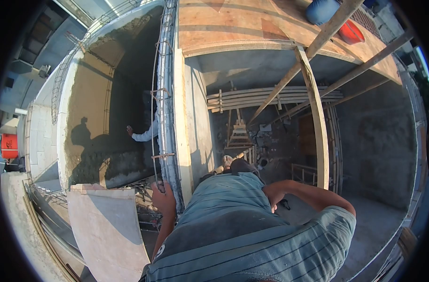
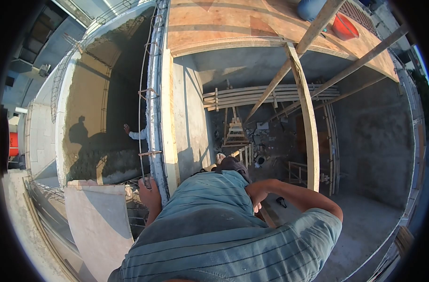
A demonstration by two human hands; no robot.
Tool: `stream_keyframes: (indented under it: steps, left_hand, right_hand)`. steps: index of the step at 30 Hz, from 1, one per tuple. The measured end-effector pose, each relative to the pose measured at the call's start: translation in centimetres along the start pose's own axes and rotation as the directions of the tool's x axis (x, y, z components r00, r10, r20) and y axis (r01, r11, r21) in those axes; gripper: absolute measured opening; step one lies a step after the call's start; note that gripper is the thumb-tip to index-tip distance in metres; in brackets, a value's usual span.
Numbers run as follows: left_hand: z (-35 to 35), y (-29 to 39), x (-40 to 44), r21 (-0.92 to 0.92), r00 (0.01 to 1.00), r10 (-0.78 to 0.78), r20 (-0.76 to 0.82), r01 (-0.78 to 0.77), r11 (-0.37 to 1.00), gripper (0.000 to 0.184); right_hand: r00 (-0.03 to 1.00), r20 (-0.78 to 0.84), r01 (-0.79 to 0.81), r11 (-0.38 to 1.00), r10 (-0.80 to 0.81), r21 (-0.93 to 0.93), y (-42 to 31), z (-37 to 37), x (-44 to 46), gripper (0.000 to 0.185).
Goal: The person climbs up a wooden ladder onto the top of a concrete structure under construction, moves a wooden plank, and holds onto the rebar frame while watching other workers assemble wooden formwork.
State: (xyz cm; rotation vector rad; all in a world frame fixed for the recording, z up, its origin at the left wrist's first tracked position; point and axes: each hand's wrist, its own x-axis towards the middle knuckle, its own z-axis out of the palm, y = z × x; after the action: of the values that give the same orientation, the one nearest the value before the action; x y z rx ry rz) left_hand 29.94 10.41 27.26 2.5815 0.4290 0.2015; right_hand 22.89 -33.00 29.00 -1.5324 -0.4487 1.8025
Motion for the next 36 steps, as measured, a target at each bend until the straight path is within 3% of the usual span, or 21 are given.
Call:
stream_keyframes:
  steps: [26,36]
  left_hand:
    - [-0.2,0.5,-0.2,-0.021,1.0,0.015,-0.022,-0.015,1.0,0.03]
    - [-0.4,0.7,-0.2,0.067,0.999,0.023,-0.031,-0.021,0.998,0.03]
  right_hand:
    - [1.0,-0.006,0.017,1.0,-0.017,0.009,1.4,0.6,0.8,0.025]
    - [1.0,-0.009,-0.005,1.0,0.005,0.026,1.4,0.8,0.8,0.025]
